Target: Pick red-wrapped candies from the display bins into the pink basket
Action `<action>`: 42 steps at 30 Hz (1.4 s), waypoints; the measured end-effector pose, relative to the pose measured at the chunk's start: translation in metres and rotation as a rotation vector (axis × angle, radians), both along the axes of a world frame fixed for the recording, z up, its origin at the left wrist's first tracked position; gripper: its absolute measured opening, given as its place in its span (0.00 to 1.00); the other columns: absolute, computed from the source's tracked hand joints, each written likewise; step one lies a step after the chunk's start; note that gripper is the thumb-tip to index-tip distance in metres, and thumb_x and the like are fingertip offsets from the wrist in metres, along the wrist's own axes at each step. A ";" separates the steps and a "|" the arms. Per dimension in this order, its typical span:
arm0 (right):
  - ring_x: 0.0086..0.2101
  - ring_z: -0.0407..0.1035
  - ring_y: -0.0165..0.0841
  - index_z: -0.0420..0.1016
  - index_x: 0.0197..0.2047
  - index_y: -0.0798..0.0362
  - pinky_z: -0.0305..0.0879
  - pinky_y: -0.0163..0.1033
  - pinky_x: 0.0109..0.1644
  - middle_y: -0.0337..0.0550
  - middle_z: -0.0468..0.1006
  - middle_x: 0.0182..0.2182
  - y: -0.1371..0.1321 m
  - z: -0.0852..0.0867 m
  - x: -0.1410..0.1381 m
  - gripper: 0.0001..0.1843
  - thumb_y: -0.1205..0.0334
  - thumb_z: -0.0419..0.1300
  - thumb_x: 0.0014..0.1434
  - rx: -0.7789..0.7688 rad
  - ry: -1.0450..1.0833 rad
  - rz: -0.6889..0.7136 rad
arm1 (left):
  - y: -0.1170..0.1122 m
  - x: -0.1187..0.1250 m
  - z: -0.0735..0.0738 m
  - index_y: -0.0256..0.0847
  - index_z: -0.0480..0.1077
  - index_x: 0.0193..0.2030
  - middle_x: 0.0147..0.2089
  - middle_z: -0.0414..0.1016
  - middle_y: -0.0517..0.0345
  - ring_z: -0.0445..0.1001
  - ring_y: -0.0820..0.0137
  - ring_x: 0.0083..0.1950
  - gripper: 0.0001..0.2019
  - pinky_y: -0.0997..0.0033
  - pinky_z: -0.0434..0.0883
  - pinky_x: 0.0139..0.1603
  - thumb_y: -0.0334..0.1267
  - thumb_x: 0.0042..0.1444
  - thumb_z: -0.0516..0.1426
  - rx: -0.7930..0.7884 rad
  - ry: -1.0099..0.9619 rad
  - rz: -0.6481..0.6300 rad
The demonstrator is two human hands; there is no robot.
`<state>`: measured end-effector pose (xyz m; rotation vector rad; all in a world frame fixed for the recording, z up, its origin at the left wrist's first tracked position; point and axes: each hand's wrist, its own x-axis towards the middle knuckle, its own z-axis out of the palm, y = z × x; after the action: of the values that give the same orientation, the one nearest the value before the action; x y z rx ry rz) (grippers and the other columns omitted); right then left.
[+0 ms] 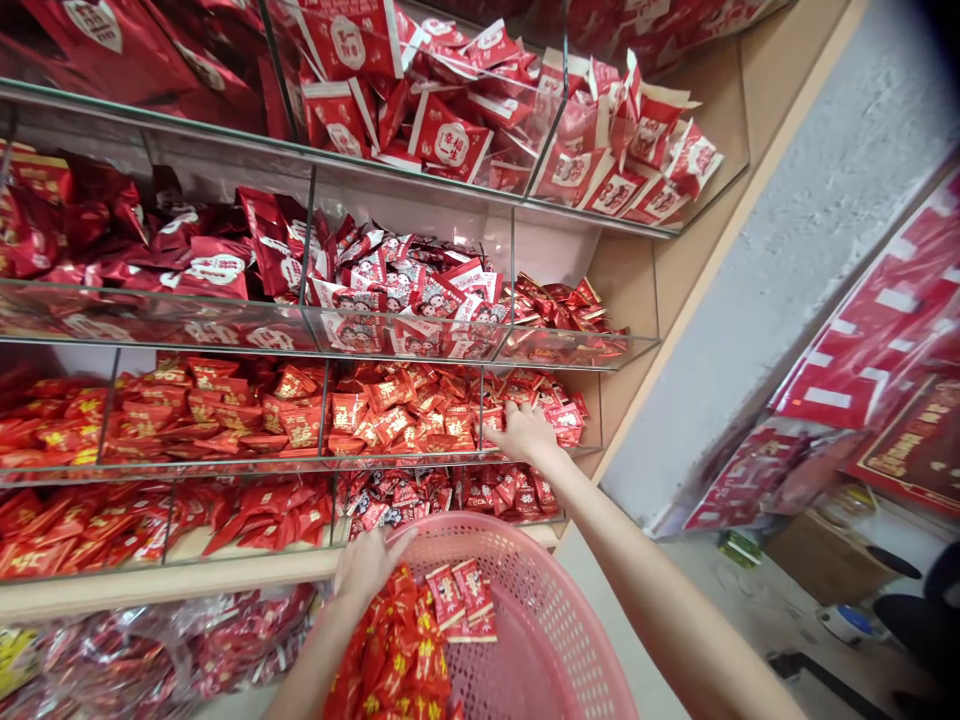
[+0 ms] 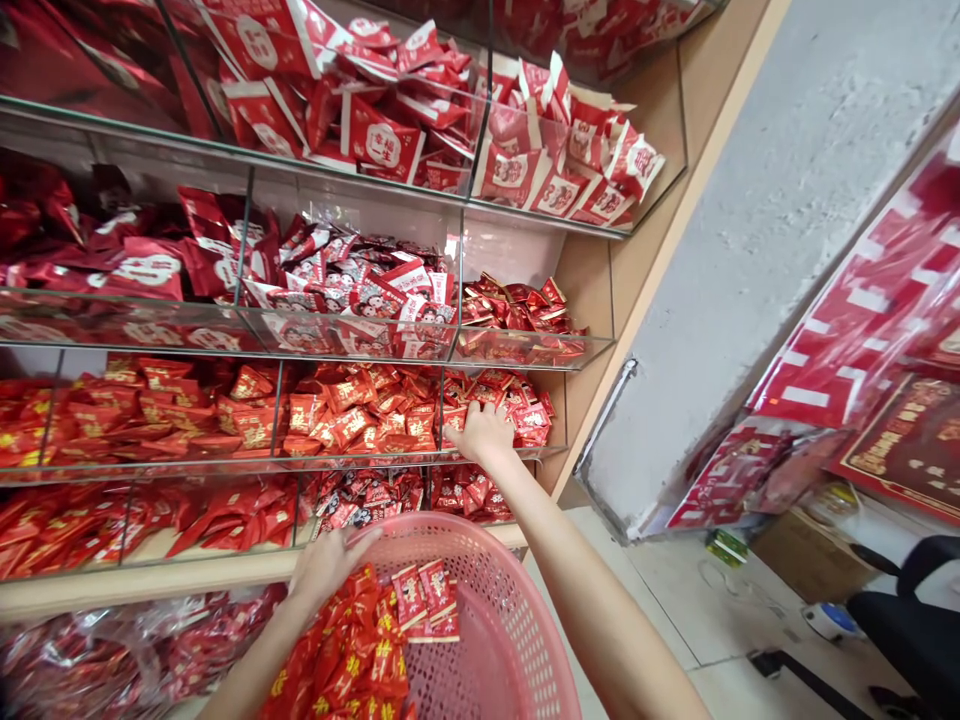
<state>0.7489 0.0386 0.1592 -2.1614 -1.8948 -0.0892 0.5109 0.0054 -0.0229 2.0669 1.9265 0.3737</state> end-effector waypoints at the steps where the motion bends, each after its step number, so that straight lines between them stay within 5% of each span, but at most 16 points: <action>1: 0.51 0.58 0.52 0.64 0.51 0.59 0.58 0.53 0.47 0.62 0.65 0.49 0.000 0.001 0.001 0.34 0.39 0.53 0.50 -0.015 0.008 -0.005 | 0.000 0.000 0.000 0.41 0.72 0.39 0.35 0.77 0.44 0.74 0.56 0.40 0.33 0.62 0.66 0.41 0.64 0.52 0.38 0.000 -0.005 0.000; 8: 0.49 0.61 0.46 0.64 0.51 0.58 0.58 0.45 0.48 0.58 0.66 0.49 0.001 0.005 0.001 0.32 0.43 0.54 0.50 -0.051 0.058 0.003 | -0.001 0.001 0.001 0.41 0.72 0.35 0.32 0.77 0.45 0.75 0.55 0.38 0.33 0.62 0.66 0.38 0.64 0.51 0.38 -0.010 -0.020 0.006; 17: 0.44 0.67 0.47 0.65 0.49 0.57 0.60 0.45 0.42 0.59 0.68 0.48 0.004 0.006 -0.002 0.28 0.46 0.54 0.51 -0.085 0.031 0.004 | 0.000 0.001 -0.004 0.40 0.72 0.35 0.31 0.77 0.46 0.75 0.56 0.37 0.33 0.63 0.66 0.38 0.65 0.51 0.38 0.016 -0.021 0.012; 26: 0.42 0.68 0.37 0.69 0.46 0.56 0.61 0.37 0.41 0.49 0.73 0.44 0.031 -0.016 0.029 0.28 0.49 0.62 0.44 0.132 0.411 0.088 | 0.000 0.001 -0.004 0.41 0.73 0.36 0.32 0.77 0.45 0.75 0.58 0.37 0.33 0.65 0.66 0.38 0.64 0.52 0.38 0.019 -0.010 0.009; 32: 0.38 0.68 0.36 0.71 0.40 0.53 0.61 0.37 0.39 0.45 0.75 0.38 0.027 -0.014 0.025 0.22 0.50 0.63 0.42 0.150 0.407 0.125 | 0.000 0.001 -0.003 0.41 0.73 0.34 0.31 0.77 0.47 0.75 0.58 0.36 0.34 0.64 0.66 0.37 0.65 0.51 0.37 0.011 -0.013 0.004; 42: 0.35 0.66 0.35 0.71 0.36 0.55 0.60 0.40 0.42 0.44 0.75 0.34 0.016 -0.025 0.031 0.19 0.50 0.62 0.44 0.502 0.763 0.243 | 0.000 0.002 -0.003 0.41 0.73 0.35 0.32 0.77 0.45 0.75 0.58 0.37 0.35 0.65 0.67 0.38 0.66 0.50 0.37 0.018 0.031 0.003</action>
<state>0.7797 0.0547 0.1340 -1.3444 -1.4552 0.2469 0.5131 0.0054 -0.0256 2.0927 1.9515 0.3632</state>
